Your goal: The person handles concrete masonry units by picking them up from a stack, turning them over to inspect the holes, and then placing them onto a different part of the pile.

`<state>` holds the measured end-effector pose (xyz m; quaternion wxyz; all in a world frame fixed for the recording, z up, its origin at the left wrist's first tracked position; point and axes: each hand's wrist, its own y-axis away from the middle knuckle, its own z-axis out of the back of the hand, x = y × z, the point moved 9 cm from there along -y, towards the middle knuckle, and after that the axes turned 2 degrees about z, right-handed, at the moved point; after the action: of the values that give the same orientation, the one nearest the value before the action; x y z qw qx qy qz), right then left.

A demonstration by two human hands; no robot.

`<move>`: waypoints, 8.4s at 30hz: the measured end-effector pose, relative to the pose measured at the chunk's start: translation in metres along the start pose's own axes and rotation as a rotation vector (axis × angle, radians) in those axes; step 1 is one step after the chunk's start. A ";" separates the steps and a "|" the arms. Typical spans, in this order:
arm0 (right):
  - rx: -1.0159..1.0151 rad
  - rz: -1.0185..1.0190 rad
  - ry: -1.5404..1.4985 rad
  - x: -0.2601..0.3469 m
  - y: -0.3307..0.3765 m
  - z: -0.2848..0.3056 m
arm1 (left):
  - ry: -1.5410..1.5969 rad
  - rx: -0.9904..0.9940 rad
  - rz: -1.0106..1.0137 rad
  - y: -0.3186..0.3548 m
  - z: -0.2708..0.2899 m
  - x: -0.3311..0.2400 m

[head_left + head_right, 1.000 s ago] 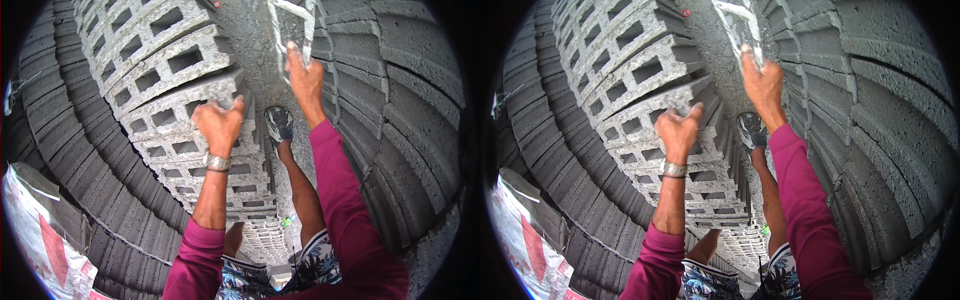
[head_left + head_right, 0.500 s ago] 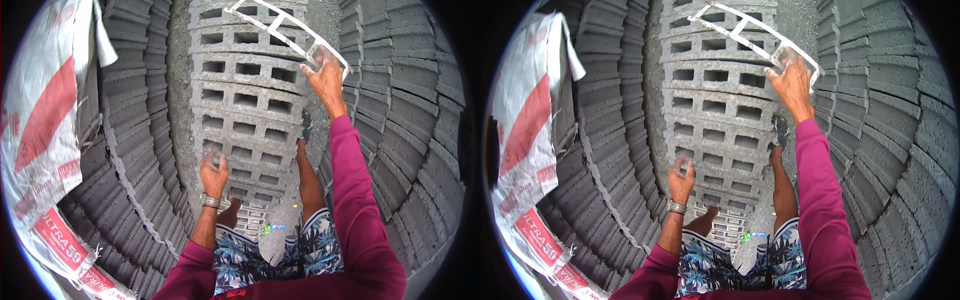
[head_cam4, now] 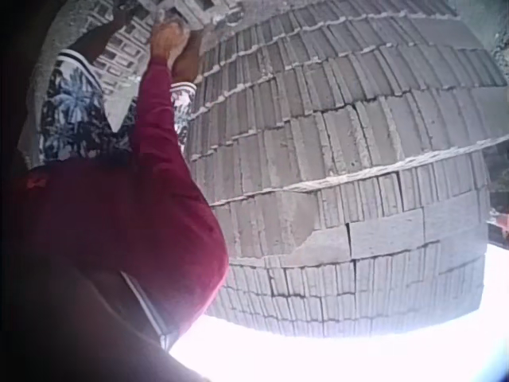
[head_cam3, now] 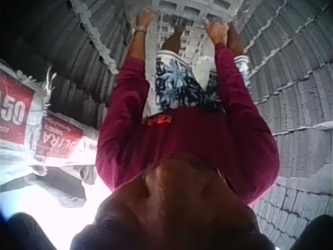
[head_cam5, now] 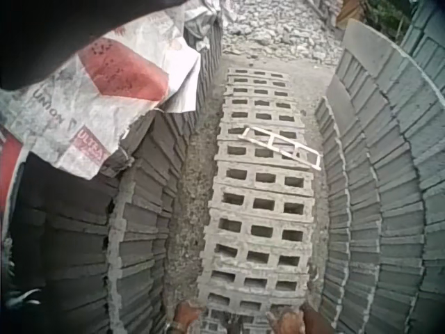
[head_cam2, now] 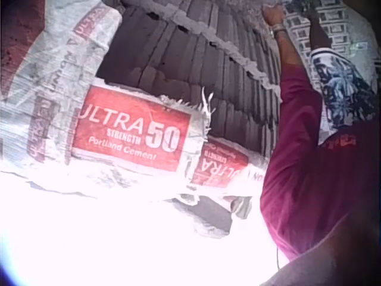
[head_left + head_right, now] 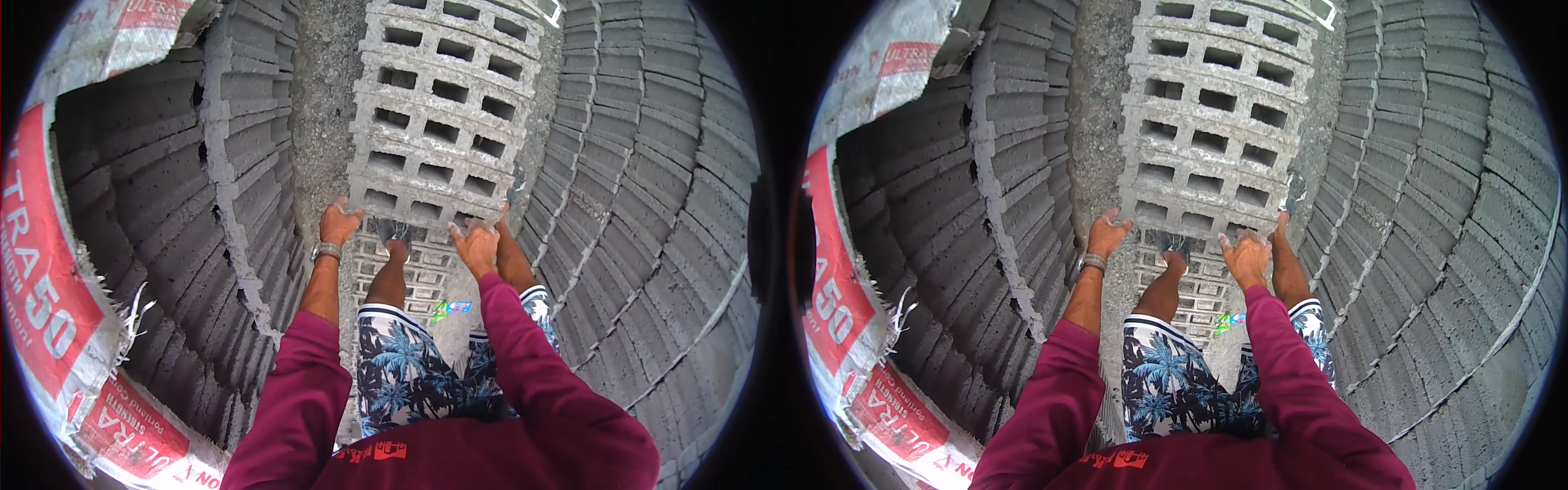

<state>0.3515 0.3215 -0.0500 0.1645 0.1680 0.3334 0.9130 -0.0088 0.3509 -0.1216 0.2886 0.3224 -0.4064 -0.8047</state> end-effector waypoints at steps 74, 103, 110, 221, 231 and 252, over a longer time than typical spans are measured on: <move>-0.508 -0.307 0.057 -0.354 0.327 0.790 | 0.257 0.655 -1.064 0.655 -0.103 -0.650; -0.077 -0.265 -0.049 0.012 -0.119 -0.018 | -0.133 0.030 0.056 -0.099 0.003 -0.111; -0.099 -0.302 -0.257 0.026 -0.106 -0.006 | -0.237 -0.255 -0.020 -0.066 0.035 -0.096; -0.164 0.237 -0.187 0.132 0.038 0.387 | 0.297 -0.529 -0.133 0.314 0.230 -0.298; -0.735 0.472 0.024 0.098 0.189 0.749 | 0.485 -0.393 -0.629 0.492 0.223 -0.503; -0.879 -0.060 -0.144 -0.320 0.202 0.890 | -0.081 -0.071 -1.069 0.604 -0.047 -0.819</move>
<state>0.9685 0.5363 0.6632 0.2692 0.1354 -0.0937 0.9489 0.6607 0.6197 0.5973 -0.1664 0.4431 -0.1689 -0.8646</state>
